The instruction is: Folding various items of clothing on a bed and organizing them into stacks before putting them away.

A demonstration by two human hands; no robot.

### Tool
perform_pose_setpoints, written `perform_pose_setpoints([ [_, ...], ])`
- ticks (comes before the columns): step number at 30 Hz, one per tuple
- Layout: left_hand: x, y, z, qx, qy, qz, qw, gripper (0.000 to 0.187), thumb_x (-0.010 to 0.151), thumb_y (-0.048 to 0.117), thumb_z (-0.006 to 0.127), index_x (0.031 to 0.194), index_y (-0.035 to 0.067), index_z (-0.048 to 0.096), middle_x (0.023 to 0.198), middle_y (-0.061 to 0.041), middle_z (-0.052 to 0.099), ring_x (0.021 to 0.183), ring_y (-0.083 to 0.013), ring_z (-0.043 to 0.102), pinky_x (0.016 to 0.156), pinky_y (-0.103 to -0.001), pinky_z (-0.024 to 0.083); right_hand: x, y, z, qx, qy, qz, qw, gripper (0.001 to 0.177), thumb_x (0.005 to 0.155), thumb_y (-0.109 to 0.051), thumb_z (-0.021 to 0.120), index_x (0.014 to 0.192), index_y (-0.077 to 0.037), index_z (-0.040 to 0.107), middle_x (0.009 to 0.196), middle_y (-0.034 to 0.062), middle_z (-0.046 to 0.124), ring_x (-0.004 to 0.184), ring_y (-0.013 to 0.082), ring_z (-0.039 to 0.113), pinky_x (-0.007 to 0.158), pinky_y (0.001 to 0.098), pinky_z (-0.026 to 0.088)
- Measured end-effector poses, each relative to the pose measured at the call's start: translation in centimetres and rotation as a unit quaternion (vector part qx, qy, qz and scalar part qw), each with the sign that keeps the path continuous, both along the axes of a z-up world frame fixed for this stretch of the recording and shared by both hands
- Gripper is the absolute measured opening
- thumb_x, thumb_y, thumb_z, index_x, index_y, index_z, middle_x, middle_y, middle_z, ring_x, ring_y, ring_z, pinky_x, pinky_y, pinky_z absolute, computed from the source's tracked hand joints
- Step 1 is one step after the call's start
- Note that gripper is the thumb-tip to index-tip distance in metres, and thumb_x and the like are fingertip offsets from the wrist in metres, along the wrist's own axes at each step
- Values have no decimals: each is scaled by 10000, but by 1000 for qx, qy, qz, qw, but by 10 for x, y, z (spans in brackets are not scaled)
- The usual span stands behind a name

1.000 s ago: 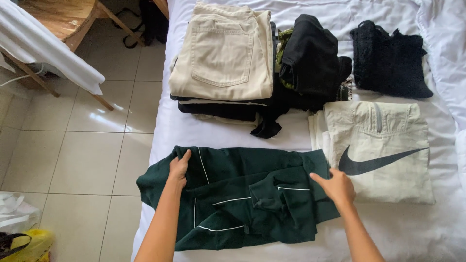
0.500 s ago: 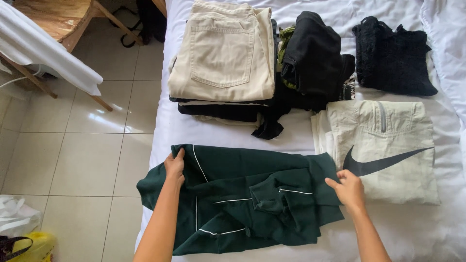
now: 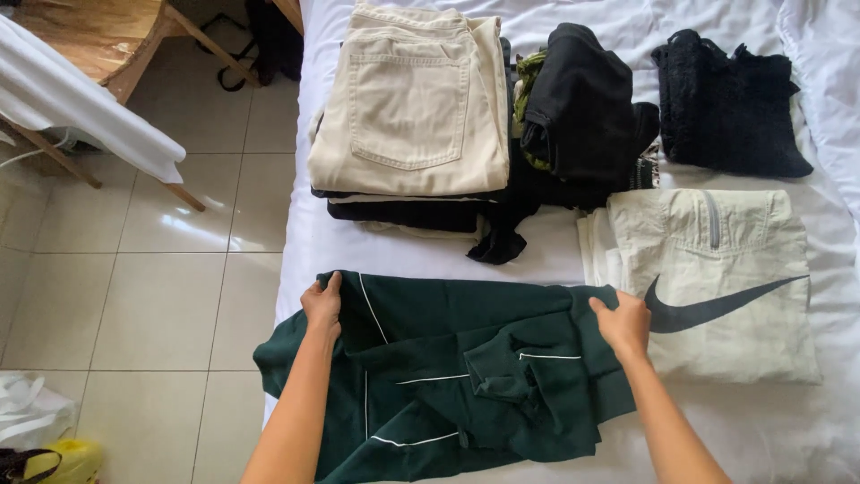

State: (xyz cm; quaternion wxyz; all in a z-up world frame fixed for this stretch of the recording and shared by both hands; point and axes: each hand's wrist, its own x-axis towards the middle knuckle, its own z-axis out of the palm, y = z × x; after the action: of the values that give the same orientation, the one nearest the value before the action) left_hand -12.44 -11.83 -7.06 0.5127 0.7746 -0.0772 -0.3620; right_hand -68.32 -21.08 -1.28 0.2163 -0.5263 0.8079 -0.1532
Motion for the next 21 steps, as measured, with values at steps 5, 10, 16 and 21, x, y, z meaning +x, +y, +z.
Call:
perform_pose_setpoints([
  [5,12,-15,-20,-8,-19,-3,1000,322,966,276,779,1089,-17,729,988,-210,744,997,-305,707,847,-482,569,27,21,26,-59,64,15,996,284,908,-251,808,1008,13,782,877,255,756,873,413,741,727,501,596],
  [10,10,-25,-4,-29,-46,3,999,296,954,270,783,1072,1,744,936,-176,759,927,-262,731,809,-436,577,26,24,17,-139,91,25,986,256,892,-221,812,992,11,774,827,249,735,827,424,729,714,502,580],
  [16,4,-12,13,-1,-116,-91,989,357,933,269,795,1101,-42,744,973,-212,758,949,-308,725,827,-462,564,53,41,61,-152,107,99,978,291,900,-143,815,1064,86,744,919,290,740,862,453,725,701,535,585],
  [21,-9,38,67,122,-148,-212,958,711,813,573,831,1223,7,703,1125,-284,729,1098,-441,696,890,-530,564,91,80,97,-250,129,240,929,417,753,-272,879,1094,-141,677,1033,83,683,1024,293,676,921,422,537],
])
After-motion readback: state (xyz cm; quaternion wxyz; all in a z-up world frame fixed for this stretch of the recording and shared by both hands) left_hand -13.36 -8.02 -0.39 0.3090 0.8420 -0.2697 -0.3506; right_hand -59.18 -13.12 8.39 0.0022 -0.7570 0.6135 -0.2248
